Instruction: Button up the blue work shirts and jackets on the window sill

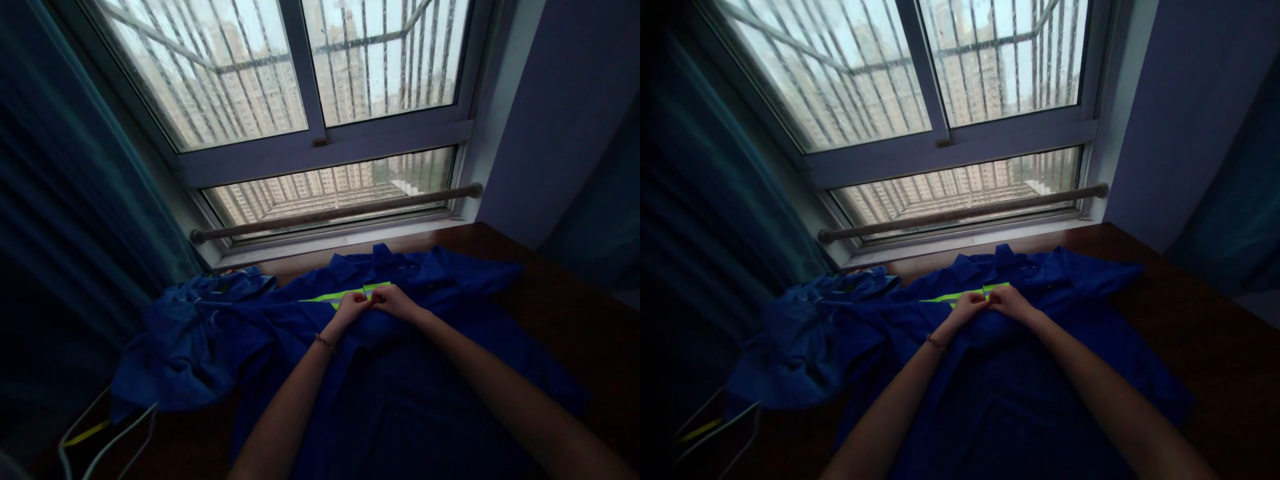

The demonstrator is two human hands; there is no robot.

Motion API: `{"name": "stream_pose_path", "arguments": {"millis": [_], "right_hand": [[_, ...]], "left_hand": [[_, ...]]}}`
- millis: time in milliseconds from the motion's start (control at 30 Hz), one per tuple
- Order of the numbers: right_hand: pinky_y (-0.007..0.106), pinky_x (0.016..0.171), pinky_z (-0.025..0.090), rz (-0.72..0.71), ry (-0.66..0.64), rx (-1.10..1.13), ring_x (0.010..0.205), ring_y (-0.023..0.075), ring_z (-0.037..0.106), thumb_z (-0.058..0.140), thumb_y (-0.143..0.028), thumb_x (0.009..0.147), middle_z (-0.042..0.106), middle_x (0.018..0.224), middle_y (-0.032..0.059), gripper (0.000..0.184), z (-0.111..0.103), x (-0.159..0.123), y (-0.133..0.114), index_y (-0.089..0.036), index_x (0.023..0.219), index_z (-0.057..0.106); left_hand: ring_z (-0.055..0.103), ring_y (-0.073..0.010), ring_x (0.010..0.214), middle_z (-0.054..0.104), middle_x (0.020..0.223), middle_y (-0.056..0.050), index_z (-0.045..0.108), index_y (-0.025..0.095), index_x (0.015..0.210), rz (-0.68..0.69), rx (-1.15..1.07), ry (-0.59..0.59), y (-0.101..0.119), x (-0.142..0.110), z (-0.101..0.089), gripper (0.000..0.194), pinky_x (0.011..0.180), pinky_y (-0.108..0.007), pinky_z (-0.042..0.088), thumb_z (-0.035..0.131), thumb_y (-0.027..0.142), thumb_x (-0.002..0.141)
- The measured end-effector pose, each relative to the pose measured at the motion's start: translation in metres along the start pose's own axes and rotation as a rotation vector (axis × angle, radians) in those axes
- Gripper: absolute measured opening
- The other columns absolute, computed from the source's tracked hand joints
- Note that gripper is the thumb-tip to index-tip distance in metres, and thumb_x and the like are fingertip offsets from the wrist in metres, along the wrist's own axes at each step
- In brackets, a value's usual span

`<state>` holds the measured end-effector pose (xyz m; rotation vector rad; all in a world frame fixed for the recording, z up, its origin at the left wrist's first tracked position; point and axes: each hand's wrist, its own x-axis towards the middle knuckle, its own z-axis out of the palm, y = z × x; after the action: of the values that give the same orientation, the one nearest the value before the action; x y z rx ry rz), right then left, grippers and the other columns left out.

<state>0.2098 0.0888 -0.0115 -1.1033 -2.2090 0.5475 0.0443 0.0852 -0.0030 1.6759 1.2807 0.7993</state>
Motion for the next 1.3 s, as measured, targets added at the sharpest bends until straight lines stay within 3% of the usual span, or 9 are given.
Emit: {"name": "stream_pose_path", "arguments": {"millis": [200, 433, 700, 833, 900, 1033, 1100, 1167, 1300], "right_hand": [[0.022, 0.064, 0.042, 0.0, 0.051, 0.123, 0.068, 0.0125, 0.059, 0.06, -0.012, 0.066, 0.063, 0.074, -0.0006, 0.022, -0.003, 0.001, 0.005, -0.017, 0.086, 0.056], [0.021, 0.06, 0.042, 0.017, 0.071, 0.185, 0.063, 0.0123, 0.059, 0.058, -0.012, 0.067, 0.06, 0.067, -0.0027, 0.019, -0.003, 0.001, -0.006, -0.018, 0.082, 0.049], [0.024, 0.064, 0.04, 0.161, 0.225, -0.24, 0.077, 0.018, 0.057, 0.055, -0.023, 0.075, 0.059, 0.09, 0.0067, 0.024, -0.001, -0.006, -0.022, -0.018, 0.098, 0.047], [0.024, 0.066, 0.038, 0.127, 0.189, -0.314, 0.081, 0.0176, 0.057, 0.044, -0.02, 0.082, 0.059, 0.093, 0.0065, 0.018, -0.009, -0.005, -0.024, -0.02, 0.098, 0.052], [0.024, 0.063, 0.037, 0.166, 0.305, -0.313, 0.074, 0.0174, 0.057, 0.042, -0.02, 0.082, 0.06, 0.083, 0.0063, 0.012, -0.018, -0.002, -0.023, -0.018, 0.087, 0.053], [0.024, 0.055, 0.034, 0.239, 0.648, -0.248, 0.057, 0.0153, 0.052, 0.046, -0.025, 0.08, 0.054, 0.061, 0.0014, 0.01, -0.044, 0.006, -0.026, -0.017, 0.077, 0.051], [0.023, 0.051, 0.033, 0.243, 0.77, -0.21, 0.051, 0.0141, 0.05, 0.048, -0.029, 0.079, 0.051, 0.055, -0.0014, 0.012, -0.059, 0.007, -0.035, -0.017, 0.077, 0.051], [0.023, 0.049, 0.033, 0.235, 0.863, -0.159, 0.047, 0.0135, 0.05, 0.051, -0.032, 0.078, 0.05, 0.051, -0.0028, 0.014, -0.071, 0.007, -0.047, -0.018, 0.077, 0.052], [0.022, 0.045, 0.037, 0.195, 0.931, 0.1, 0.043, 0.0123, 0.052, 0.05, -0.038, 0.079, 0.057, 0.053, -0.0029, 0.02, -0.085, 0.003, -0.073, -0.018, 0.082, 0.05]], "left_hand": [[0.044, -0.0071, 0.047, 0.055, 0.058, 0.002, 0.061, 0.011, 0.07, -0.003, -0.108, 0.081, -0.006, 0.003, 0.004, 0.018, 0.045, -0.018, 0.031, 0.06, 0.028, 0.062], [0.049, -0.0088, 0.046, 0.06, 0.062, -0.001, 0.062, 0.012, 0.077, 0.027, -0.18, 0.1, -0.006, -0.001, 0.009, 0.022, 0.046, -0.02, 0.035, 0.06, 0.031, 0.065], [0.047, -0.0095, 0.044, 0.055, 0.052, 0.002, 0.063, 0.015, 0.082, 0.151, 0.017, 0.176, 0.007, -0.013, 0.011, 0.022, 0.047, -0.02, 0.034, 0.055, 0.032, 0.073], [0.055, -0.0122, 0.061, 0.062, 0.077, -0.005, 0.064, 0.015, 0.084, 0.196, 0.115, 0.29, 0.014, -0.014, 0.011, 0.018, 0.058, -0.022, 0.04, 0.054, 0.027, 0.074], [0.056, -0.0147, 0.071, 0.062, 0.083, -0.006, 0.063, 0.014, 0.085, 0.175, 0.18, 0.331, 0.019, -0.015, 0.01, 0.018, 0.064, -0.024, 0.041, 0.056, 0.025, 0.072], [0.057, -0.0156, 0.071, 0.064, 0.079, -0.005, 0.065, 0.015, 0.083, 0.197, 0.248, 0.125, 0.04, -0.024, 0.001, 0.019, 0.065, -0.024, 0.041, 0.057, 0.027, 0.072], [0.055, -0.014, 0.069, 0.063, 0.085, -0.005, 0.065, 0.016, 0.085, 0.259, 0.28, 0.174, 0.057, -0.033, -0.006, 0.021, 0.065, -0.024, 0.04, 0.052, 0.031, 0.076], [0.053, -0.0125, 0.066, 0.061, 0.089, -0.005, 0.064, 0.018, 0.087, 0.323, 0.32, 0.244, 0.074, -0.044, -0.011, 0.024, 0.064, -0.024, 0.039, 0.05, 0.035, 0.078], [0.053, -0.015, 0.069, 0.058, 0.082, -0.004, 0.06, 0.019, 0.087, 0.372, 0.469, 0.184, 0.094, -0.063, -0.002, 0.019, 0.064, -0.025, 0.04, 0.058, 0.031, 0.073]]}}
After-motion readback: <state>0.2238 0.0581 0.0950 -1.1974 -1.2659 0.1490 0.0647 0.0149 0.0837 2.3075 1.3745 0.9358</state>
